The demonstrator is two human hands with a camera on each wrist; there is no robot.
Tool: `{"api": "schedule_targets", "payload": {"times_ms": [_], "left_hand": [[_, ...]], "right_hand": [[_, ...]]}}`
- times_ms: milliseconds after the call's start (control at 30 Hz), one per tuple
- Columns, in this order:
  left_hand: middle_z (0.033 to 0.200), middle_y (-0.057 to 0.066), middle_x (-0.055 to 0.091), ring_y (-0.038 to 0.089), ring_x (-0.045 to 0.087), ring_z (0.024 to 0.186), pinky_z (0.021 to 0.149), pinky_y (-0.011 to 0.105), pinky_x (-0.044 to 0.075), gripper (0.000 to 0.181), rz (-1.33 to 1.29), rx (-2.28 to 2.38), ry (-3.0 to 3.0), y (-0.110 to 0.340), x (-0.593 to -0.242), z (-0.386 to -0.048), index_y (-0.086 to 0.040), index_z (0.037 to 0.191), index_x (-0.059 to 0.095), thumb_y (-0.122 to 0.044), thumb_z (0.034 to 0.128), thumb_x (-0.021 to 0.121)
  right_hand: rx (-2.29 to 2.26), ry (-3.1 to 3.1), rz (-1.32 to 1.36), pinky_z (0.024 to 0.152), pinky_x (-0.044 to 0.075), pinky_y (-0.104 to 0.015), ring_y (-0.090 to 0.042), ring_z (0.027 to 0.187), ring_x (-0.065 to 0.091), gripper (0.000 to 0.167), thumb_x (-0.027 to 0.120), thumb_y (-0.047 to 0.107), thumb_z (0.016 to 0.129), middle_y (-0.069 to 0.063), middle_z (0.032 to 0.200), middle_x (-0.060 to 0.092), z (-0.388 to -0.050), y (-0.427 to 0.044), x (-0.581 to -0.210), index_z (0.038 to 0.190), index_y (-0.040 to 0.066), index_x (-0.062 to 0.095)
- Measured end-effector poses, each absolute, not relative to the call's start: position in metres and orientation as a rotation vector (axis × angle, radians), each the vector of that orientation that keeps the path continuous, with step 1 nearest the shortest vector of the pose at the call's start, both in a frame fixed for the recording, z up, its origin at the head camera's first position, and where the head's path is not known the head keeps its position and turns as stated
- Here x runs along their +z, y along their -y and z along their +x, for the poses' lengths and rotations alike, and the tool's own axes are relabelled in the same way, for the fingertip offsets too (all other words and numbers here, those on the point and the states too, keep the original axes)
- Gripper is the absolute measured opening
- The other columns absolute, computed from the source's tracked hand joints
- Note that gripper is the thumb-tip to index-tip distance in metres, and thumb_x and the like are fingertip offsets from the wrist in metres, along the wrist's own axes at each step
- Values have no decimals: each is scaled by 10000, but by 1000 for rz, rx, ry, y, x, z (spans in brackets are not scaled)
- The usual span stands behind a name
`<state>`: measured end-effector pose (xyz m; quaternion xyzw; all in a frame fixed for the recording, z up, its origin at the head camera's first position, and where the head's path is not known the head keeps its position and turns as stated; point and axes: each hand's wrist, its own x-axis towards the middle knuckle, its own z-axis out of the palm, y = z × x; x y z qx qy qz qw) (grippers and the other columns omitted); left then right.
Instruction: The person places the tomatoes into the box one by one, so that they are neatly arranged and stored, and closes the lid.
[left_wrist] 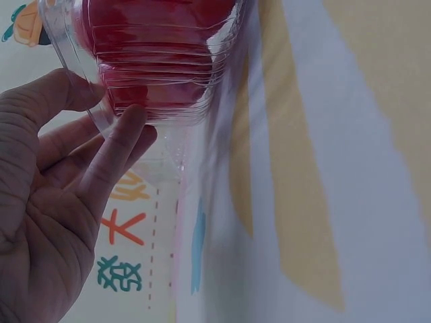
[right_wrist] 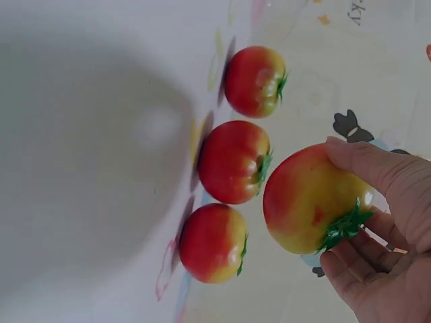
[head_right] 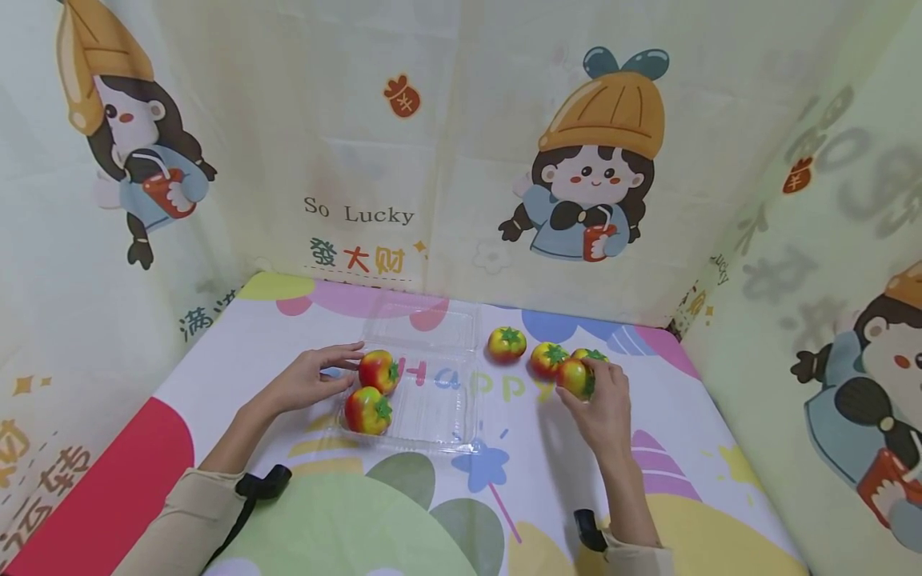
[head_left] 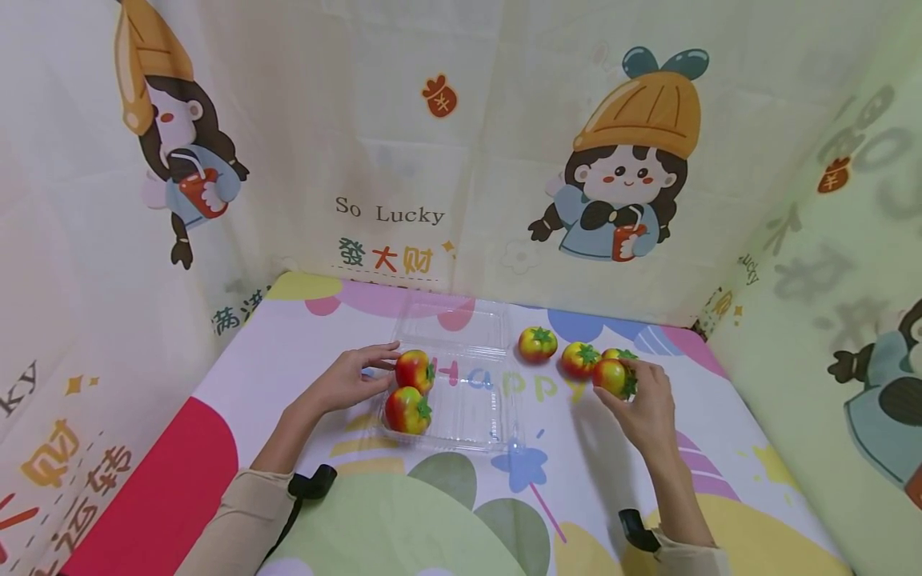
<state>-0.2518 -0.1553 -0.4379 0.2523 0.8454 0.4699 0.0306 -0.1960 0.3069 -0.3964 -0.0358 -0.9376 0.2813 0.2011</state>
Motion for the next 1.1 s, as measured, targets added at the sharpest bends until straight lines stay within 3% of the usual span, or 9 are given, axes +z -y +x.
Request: {"api": "schedule_targets", "payload": {"times_ms": [600, 833, 1100], "left_hand": [[1515, 205, 515, 349, 657, 1207, 887, 376, 612, 471, 783, 1443, -2606, 155, -438, -252, -36, 1410, 607, -80, 950, 702], [1517, 214, 508, 351, 662, 1196, 883, 374, 612, 464, 792, 1453, -2606, 156, -439, -253, -22, 1402, 610, -67, 949, 700], [1518, 206, 511, 350, 656, 1205, 884, 373, 612, 471, 777, 1451, -2605, 155, -438, -252, -36, 1410, 608, -81, 950, 701]], "right_hand": [[823, 2572, 60, 960, 518, -593, -421, 1162, 510, 625, 867, 129, 816, -272, 1296, 525, -200, -284, -397, 1323, -57, 551], [827, 2542, 121, 884, 554, -532, -378, 1056, 589, 627, 889, 159, 799, -237, 1228, 557, -202, -275, -396, 1299, -56, 578], [825, 2518, 171, 817, 506, -477, -368, 1020, 636, 628, 903, 222, 787, -179, 1117, 589, -203, -263, -396, 1290, -15, 612]]}}
